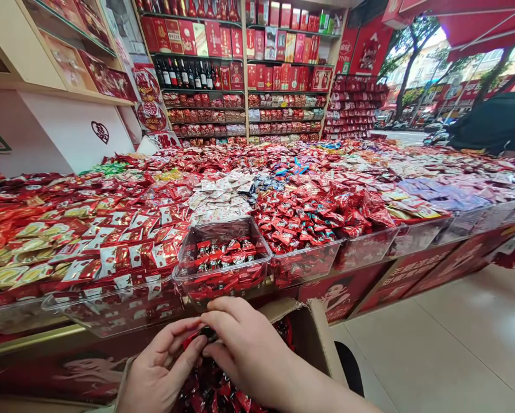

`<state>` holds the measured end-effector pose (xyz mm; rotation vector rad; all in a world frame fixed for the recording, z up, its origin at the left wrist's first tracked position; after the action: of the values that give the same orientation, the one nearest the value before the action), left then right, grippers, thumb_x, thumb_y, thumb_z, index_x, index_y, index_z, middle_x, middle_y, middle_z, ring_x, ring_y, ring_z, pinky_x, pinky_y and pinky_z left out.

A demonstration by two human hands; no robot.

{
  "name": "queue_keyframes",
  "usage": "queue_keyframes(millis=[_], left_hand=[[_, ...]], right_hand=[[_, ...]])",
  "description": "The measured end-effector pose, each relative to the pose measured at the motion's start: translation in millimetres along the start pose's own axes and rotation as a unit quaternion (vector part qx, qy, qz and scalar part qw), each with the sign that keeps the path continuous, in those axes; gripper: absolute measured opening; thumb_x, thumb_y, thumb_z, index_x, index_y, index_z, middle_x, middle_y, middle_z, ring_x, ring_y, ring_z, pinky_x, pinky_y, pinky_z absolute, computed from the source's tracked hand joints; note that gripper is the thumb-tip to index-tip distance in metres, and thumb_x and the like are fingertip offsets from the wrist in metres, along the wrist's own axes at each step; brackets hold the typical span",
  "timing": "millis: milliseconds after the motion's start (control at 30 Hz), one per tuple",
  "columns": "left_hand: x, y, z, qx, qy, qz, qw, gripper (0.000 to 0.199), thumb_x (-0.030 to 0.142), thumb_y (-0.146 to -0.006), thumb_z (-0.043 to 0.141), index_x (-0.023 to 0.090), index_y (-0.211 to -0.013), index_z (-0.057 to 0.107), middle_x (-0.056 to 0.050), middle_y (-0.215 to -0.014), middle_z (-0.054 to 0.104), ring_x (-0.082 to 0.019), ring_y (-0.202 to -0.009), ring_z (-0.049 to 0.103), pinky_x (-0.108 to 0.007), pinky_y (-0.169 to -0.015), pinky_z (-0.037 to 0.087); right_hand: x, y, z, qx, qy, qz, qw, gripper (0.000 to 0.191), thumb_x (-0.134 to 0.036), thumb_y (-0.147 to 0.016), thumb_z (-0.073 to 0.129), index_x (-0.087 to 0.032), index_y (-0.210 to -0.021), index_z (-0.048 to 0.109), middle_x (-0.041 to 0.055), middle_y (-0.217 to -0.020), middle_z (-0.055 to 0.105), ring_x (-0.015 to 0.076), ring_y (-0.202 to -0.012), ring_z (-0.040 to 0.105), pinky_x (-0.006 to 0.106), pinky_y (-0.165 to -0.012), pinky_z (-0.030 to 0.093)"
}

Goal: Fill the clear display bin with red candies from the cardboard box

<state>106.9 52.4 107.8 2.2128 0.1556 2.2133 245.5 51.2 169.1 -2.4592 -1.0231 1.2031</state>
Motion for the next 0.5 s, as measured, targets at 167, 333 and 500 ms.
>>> queue_keyframes(millis=[167,333,500], left_hand=[[1,2,3.3,0.013,0.093,-0.044,0.995,0.025,0.034,-0.061,0.067,0.017,-0.075,0.054,0.003,-0.060,0.063,-0.013,-0.053,0.060,-0.021,-0.049,0.052],[8,9,9.3,0.022,0.170,-0.102,0.980,0.039,0.030,-0.060,0.068,0.017,-0.093,0.052,0.000,-0.069,0.065,-0.017,-0.064,0.062,-0.025,-0.052,0.053],[-1,6,8.2,0.058,0.206,-0.100,0.972,0.054,0.032,-0.057,0.070,0.015,-0.105,0.054,-0.002,-0.076,0.067,-0.018,-0.069,0.063,-0.028,-0.059,0.054]], right_hand=[[14,-2,2,-0.001,-0.067,0.101,0.993,0.035,-0.027,-0.071,0.058,-0.019,-0.104,0.049,0.0038,-0.091,0.055,0.0132,-0.081,0.048,0.026,-0.071,0.042],[36,-3,15,0.015,-0.334,0.209,0.919,0.034,-0.031,-0.071,0.058,-0.017,-0.099,0.044,-0.0014,-0.070,0.051,0.0083,-0.063,0.048,0.021,-0.058,0.042],[28,1,1,0.143,-0.134,0.113,0.974,0.013,-0.021,-0.077,0.050,-0.018,-0.089,0.047,0.0018,-0.080,0.048,0.0082,-0.068,0.046,0.021,-0.061,0.041]])
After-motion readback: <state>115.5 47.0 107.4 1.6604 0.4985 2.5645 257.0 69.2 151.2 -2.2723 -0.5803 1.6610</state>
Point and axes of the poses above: each hand's wrist, its own y-axis away from the middle knuckle, its own z-axis out of the palm, x = y × z, the point moved 6 cm from there along -y, towards the middle knuckle
